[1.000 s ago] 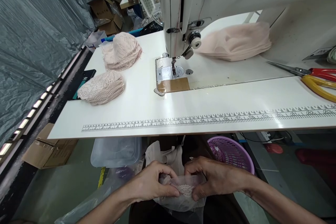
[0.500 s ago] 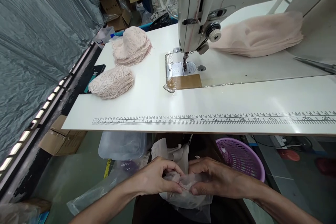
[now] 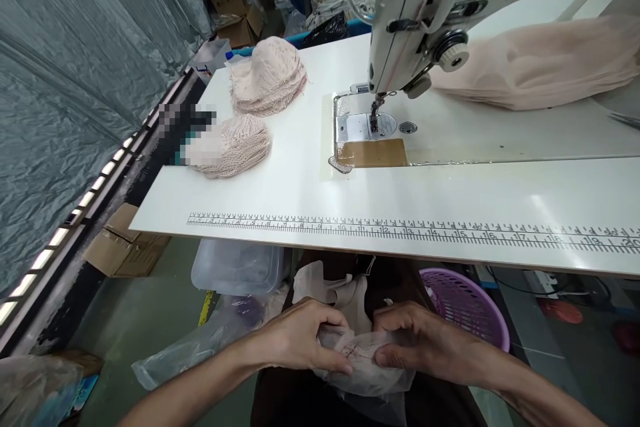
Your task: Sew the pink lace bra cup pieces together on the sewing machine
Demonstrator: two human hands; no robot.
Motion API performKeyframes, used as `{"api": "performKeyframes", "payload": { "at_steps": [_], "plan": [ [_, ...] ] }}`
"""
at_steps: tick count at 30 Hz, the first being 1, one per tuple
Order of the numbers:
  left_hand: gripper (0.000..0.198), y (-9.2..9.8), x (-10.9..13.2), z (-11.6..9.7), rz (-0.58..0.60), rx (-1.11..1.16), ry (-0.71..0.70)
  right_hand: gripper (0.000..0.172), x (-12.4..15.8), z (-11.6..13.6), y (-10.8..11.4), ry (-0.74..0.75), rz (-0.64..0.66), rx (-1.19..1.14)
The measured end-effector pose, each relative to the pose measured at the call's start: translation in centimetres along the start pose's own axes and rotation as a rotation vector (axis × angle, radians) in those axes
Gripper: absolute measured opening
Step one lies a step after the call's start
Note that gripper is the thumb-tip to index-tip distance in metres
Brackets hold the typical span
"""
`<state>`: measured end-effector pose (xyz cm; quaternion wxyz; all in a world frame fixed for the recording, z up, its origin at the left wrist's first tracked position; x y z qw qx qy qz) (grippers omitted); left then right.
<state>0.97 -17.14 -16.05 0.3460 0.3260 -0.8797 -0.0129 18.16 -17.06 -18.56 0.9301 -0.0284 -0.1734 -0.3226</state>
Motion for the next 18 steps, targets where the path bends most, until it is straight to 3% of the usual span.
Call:
{"api": "performKeyframes", "payload": {
  "at_steps": [5, 10, 18],
  "plan": [
    [0.027, -0.11, 0.02, 0.40, -0.029, 0.012, 0.006, 0.027, 0.01, -0.27, -0.05, 0.006, -0.008, 0.004],
    [0.017, -0.24, 0.26, 0.14, 0.017, 0.095, 0.055, 0.023, -0.01, -0.49, -0.18, 0.009, -0.006, 0.008],
    [0.011, -0.14, 0.25, -0.09, 0.000, 0.131, 0.094, 0.031, 0.04, -0.01, -0.17, -0.003, -0.038, 0.050]
  ]
}}
Point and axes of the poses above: each hand's wrist, its own x-axis away from the middle knuckle, its own y-axis out of the back of the hand, z = x × y, the point moved 4 cm from there along -x, towards the middle knuckle, and after that the axes turned 4 degrees about -z, right-handed, at the moved point
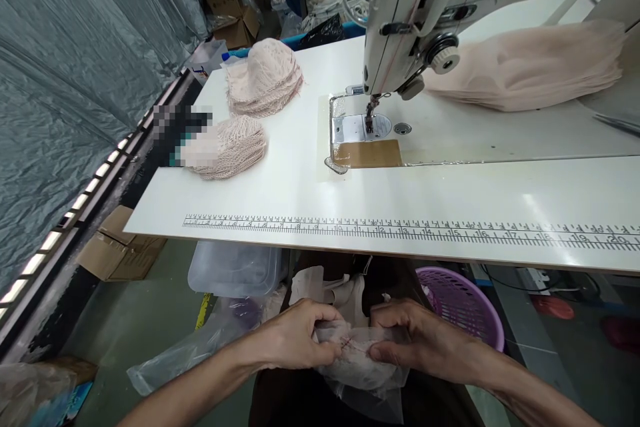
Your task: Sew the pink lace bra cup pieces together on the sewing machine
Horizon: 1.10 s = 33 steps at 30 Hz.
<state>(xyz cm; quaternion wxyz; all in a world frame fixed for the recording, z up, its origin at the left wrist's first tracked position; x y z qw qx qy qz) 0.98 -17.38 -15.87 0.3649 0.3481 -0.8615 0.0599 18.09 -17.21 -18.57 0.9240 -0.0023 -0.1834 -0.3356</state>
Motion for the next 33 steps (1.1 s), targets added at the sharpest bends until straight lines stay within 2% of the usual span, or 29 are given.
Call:
{"api": "performKeyframes", "payload": {
  "at_steps": [4, 9, 17, 21, 26, 33],
  "plan": [
    [0.036, -0.29, -0.27, 0.29, -0.068, -0.070, 0.023, 0.032, -0.02, 0.15, -0.08, 0.001, -0.010, 0.038],
    [0.035, -0.79, -0.65, 0.71, -0.178, -0.075, 0.002, 0.032, 0.11, -0.26, -0.12, -0.022, -0.061, 0.111],
    [0.035, -0.89, -0.54, 0.84, -0.152, 0.039, 0.028, 0.026, 0.24, -0.06, -0.09, -0.062, -0.027, 0.112],
    [0.033, -0.87, -0.62, 0.80, -0.142, 0.057, 0.027, 0.023, 0.00, 0.23, -0.17, -0.027, -0.015, 0.066],
    [0.034, -0.90, -0.61, 0.79, -0.124, 0.101, 0.059, 0.028, -0.10, 0.06, -0.43, 0.010, 0.006, 0.019],
    [0.032, -0.80, -0.61, 0.59, -0.099, 0.140, 0.045, 0.020, -0.07, 0.18, -0.35, -0.048, -0.007, 0.009]
  ]
}}
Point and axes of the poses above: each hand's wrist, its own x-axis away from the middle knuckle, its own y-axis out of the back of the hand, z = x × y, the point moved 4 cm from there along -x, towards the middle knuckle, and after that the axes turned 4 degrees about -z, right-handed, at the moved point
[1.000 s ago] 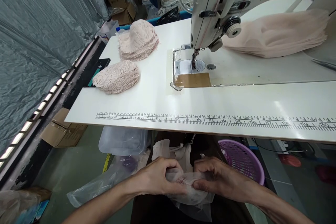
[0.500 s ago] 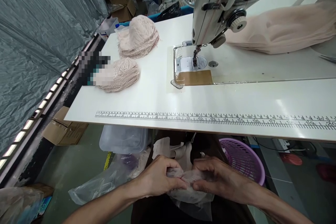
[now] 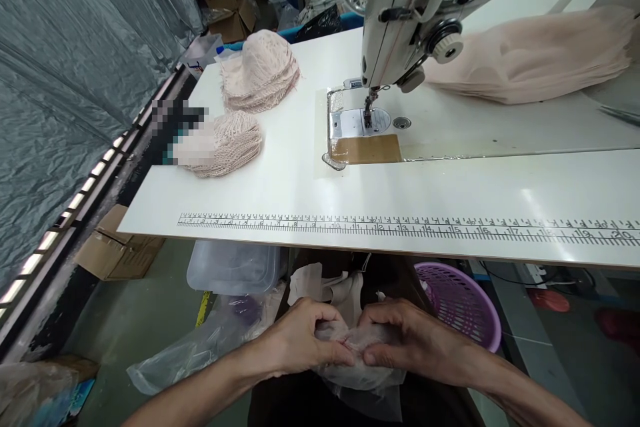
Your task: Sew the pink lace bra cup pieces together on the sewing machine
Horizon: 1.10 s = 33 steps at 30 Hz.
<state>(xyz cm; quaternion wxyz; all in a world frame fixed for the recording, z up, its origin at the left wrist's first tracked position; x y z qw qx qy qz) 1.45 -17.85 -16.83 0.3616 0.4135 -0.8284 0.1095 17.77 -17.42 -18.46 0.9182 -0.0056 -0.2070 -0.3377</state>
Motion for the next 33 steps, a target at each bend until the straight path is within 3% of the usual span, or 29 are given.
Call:
{"api": "performKeyframes", "payload": {
  "at_steps": [23, 33],
  "plan": [
    [0.031, 0.1, 0.0, -0.3, -0.052, -0.087, -0.038, 0.015, 0.1, -0.7, 0.0, -0.013, -0.052, -0.010],
    [0.046, -0.3, -0.2, -0.3, -0.025, 0.029, -0.051, 0.026, -0.2, 0.2, 0.1, 0.087, 0.055, -0.211]
  ]
}}
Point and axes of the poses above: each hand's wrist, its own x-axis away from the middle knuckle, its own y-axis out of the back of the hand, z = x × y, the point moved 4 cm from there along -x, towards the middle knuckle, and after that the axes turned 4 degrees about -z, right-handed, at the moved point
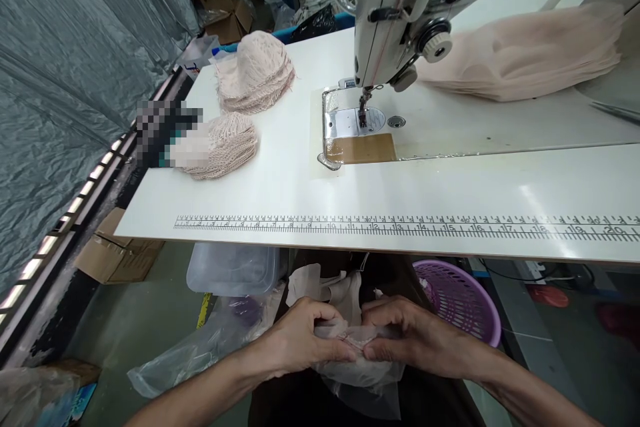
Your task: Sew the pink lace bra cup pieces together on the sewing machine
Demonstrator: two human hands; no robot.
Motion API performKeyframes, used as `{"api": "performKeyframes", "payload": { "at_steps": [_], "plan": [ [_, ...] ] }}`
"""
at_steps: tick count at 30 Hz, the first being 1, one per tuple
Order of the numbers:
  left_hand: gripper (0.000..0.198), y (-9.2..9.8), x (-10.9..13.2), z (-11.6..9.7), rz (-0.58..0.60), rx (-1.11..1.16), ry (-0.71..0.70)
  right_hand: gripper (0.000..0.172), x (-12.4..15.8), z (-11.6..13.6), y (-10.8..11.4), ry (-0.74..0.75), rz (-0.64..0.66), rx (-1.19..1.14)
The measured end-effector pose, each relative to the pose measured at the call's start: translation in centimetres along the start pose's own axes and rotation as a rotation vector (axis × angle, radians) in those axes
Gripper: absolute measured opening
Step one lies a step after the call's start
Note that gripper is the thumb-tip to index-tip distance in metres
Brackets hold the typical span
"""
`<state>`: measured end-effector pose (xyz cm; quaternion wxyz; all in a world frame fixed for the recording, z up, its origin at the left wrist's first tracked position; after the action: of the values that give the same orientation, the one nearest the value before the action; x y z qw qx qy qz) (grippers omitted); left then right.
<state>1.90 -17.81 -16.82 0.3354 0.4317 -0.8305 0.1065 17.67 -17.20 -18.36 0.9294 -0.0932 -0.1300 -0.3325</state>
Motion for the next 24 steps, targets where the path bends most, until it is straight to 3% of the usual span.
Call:
{"api": "performKeyframes", "payload": {
  "at_steps": [7, 12, 18, 24],
  "plan": [
    [0.023, 0.2, 0.1, -0.1, 0.100, 0.114, 0.071, 0.026, -0.2, -0.1, 0.3, -0.006, 0.049, -0.119],
    [0.024, 0.7, 0.3, -0.8, 0.109, -0.037, 0.033, 0.028, -0.3, 0.0, 0.4, -0.025, 0.063, -0.140],
    [0.042, 1.0, 0.6, -1.4, 0.110, -0.224, -0.063, 0.028, -0.4, -0.5, 0.6, -0.050, 0.034, -0.126],
    [0.030, 0.8, 0.2, -0.6, 0.069, -0.230, -0.070, 0.028, -0.4, -0.5, 0.7, -0.073, 0.029, -0.148]
  ]
}}
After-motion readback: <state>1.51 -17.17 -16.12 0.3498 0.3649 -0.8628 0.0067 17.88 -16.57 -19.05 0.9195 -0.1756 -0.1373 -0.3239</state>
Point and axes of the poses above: each hand's wrist, its own x-axis away from the middle knuckle, its own y-axis out of the back of the hand, z = x × y, the point moved 4 cm from there along -x, towards the middle knuckle, and after that the axes turned 4 degrees about -z, right-handed, at the moved point
